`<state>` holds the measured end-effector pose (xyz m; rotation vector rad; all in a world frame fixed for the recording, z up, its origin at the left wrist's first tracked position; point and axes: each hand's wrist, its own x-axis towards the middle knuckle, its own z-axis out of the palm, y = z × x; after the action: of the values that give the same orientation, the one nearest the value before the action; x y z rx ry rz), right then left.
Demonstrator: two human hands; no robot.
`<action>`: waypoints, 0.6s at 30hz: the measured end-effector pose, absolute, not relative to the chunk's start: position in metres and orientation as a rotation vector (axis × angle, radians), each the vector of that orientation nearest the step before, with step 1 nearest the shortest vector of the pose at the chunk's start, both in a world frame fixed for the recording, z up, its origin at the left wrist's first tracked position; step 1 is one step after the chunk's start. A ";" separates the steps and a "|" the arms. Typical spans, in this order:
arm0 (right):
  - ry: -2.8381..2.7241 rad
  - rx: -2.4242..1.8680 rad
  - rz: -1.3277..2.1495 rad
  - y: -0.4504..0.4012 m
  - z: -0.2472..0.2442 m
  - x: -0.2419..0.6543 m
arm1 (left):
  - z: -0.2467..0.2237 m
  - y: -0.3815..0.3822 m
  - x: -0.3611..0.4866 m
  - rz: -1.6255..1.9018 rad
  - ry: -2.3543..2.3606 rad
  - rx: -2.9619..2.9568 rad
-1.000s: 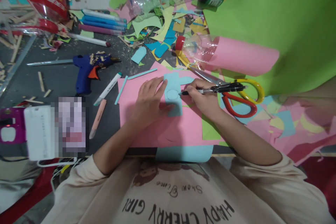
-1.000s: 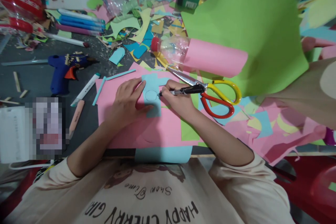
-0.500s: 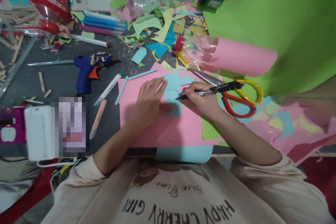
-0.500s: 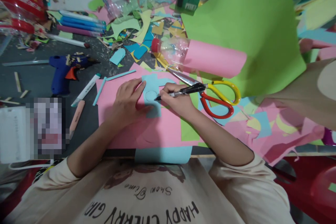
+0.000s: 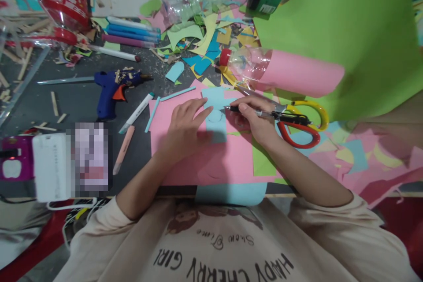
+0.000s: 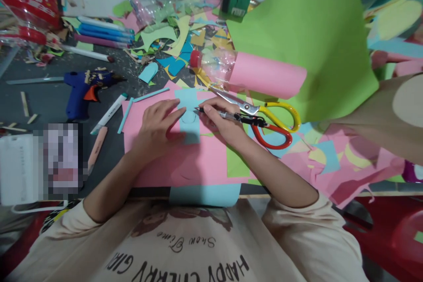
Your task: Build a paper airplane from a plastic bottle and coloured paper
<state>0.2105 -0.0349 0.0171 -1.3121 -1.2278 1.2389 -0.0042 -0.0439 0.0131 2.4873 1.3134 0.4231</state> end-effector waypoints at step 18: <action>-1.681 -1.228 1.230 -0.043 0.005 0.207 | 0.017 -0.043 0.003 0.292 1.427 2.470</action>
<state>0.2066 -0.0427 0.0054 -1.2277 -1.6809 1.2297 0.0031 -0.0429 0.0166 2.4698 1.4274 0.2922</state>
